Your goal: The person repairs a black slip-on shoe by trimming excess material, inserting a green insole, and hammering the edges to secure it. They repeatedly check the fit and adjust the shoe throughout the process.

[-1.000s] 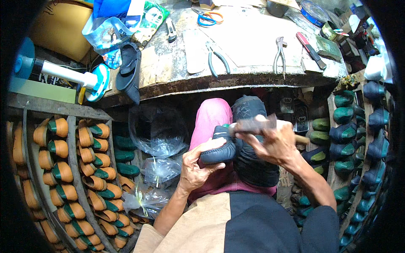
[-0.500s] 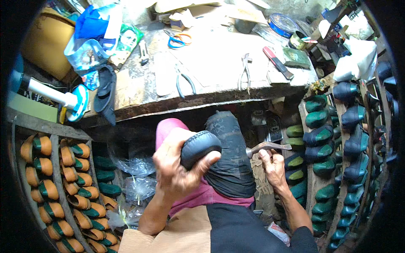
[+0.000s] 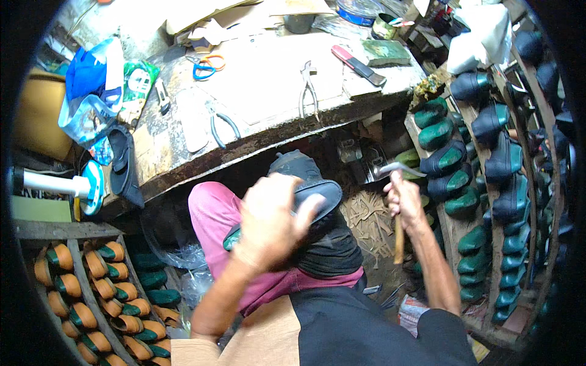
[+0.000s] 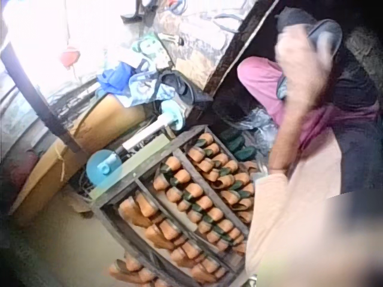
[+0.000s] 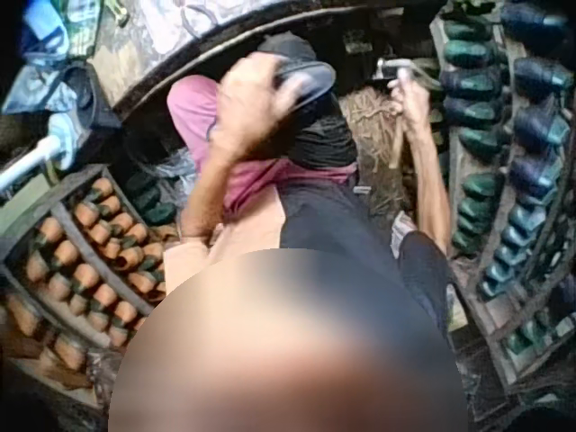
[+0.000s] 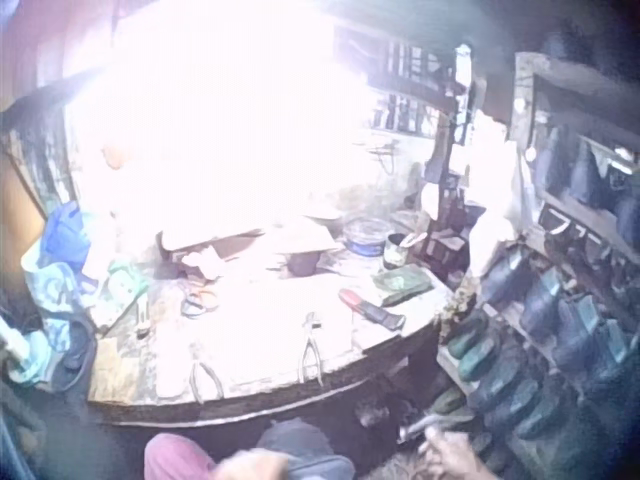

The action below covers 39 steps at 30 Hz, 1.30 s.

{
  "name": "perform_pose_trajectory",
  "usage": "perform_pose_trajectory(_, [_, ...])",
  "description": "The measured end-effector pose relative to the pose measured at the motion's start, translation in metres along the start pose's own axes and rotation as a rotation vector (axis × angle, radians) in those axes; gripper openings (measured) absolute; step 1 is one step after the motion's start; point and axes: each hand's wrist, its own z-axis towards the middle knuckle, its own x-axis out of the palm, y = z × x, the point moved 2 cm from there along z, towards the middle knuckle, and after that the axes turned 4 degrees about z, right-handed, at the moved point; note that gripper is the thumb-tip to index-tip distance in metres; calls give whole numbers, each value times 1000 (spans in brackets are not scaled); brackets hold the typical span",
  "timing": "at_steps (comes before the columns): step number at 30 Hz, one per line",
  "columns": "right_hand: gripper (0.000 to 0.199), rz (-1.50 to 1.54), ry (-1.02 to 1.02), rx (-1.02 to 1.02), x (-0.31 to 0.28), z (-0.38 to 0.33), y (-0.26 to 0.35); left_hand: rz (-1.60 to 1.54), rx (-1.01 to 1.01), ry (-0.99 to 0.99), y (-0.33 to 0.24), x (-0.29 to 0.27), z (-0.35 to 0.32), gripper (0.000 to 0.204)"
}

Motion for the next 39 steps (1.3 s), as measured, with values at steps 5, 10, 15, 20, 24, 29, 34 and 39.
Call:
perform_pose_trajectory(5, [58,62,-136,-158,-27,7,56,-323,-414,649,78,27,14,102])
perform_pose_trajectory(10, [49,-77,-59,-260,40,-37,47,-499,-422,618,80,47,-2,89])
perform_pose_trajectory(15, [42,-337,179,-591,70,-39,38,-511,-434,641,74,42,-13,82])
perform_pose_trajectory(20, [43,-290,228,-557,74,-19,75,-307,-374,569,61,42,-24,98])
perform_pose_trajectory(24, [62,-1270,612,-633,90,-31,133,-175,-376,555,40,33,-35,90])
perform_pose_trajectory(29, [53,-850,561,-883,111,-48,159,-216,-407,500,35,30,-37,88])
perform_pose_trajectory(34, [44,-934,635,-741,118,-35,112,-490,-471,376,56,24,-43,78])
perform_pose_trajectory(39, [28,-98,315,-112,115,-22,96,-972,-465,-76,71,25,-72,61])
